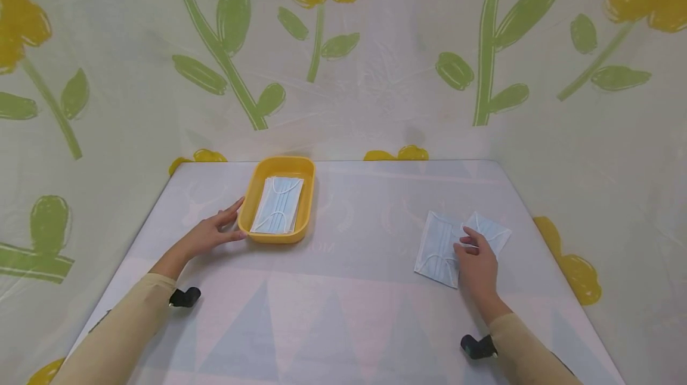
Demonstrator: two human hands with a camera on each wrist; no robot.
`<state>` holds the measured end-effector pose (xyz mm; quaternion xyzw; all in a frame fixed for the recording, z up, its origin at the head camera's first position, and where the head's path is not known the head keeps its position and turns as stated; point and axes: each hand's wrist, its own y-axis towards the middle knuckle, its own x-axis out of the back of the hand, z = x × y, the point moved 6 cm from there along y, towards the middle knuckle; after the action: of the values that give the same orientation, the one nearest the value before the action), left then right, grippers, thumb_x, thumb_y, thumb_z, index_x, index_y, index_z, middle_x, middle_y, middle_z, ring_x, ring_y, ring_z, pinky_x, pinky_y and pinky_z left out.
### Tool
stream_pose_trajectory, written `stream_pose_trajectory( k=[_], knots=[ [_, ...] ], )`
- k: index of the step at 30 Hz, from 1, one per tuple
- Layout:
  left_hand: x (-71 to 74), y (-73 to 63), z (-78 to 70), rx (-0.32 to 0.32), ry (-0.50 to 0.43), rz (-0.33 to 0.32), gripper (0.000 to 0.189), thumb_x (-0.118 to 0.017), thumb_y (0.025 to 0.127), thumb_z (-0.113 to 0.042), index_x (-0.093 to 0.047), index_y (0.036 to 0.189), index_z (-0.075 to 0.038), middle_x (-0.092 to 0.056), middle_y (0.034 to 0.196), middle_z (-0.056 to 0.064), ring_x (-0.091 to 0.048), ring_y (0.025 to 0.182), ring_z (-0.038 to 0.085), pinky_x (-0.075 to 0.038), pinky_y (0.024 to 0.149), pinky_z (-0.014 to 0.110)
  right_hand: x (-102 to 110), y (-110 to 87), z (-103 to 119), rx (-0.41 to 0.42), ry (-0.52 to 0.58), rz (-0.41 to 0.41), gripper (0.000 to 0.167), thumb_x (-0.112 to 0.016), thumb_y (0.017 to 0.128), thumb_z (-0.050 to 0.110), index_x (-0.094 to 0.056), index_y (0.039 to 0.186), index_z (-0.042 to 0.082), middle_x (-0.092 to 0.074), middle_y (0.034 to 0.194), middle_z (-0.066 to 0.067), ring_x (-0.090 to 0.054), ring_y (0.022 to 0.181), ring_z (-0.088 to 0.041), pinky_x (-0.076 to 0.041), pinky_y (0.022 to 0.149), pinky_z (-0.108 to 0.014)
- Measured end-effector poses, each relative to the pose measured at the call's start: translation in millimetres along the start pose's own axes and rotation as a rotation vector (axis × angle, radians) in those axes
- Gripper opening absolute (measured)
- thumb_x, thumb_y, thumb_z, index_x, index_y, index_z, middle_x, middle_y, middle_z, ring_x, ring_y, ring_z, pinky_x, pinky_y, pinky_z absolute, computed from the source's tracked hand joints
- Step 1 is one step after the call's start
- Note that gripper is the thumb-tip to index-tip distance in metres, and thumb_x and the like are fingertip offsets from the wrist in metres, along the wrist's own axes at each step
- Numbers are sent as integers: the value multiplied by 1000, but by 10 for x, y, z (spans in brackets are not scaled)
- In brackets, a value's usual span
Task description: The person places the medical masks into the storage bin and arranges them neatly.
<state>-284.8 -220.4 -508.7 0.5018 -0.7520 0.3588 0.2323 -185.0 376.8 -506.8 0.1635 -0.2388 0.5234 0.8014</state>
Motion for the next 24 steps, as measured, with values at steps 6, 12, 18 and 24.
stream_pose_trajectory(
  k=[6,12,18,24],
  knots=[
    [1,3,-3,10,4,3,104,-70,82,-71,-5,160,-51,-26,165,15,1,152,51,-12,110,80,109,15,-129,-38,-67,-27,53,-55,104,21,-43,155,9,-58,136,-15,-50,106,-12,-40,76,-8],
    [-5,0,-3,20,-7,12,104,-70,82,-71,-5,160,-51,-27,164,15,3,152,50,-10,110,80,250,77,-293,-61,-121,-57,57,-56,104,23,-40,155,6,-58,136,-18,-50,103,-19,-40,75,-10],
    [-10,24,17,20,-6,7,104,-71,81,-71,-5,160,-52,-28,164,15,3,152,50,-10,110,80,362,111,-352,-101,-169,-92,62,-57,102,20,-34,156,0,-54,139,-24,-49,112,-32,-42,85,-31],
    [-9,31,21,21,0,1,105,-70,80,-72,-5,160,-51,-29,163,16,2,152,50,-10,111,79,392,119,-349,-150,-185,-89,70,-58,101,18,-25,157,-5,-45,142,-30,-43,123,-45,-43,101,-56]
  ],
)
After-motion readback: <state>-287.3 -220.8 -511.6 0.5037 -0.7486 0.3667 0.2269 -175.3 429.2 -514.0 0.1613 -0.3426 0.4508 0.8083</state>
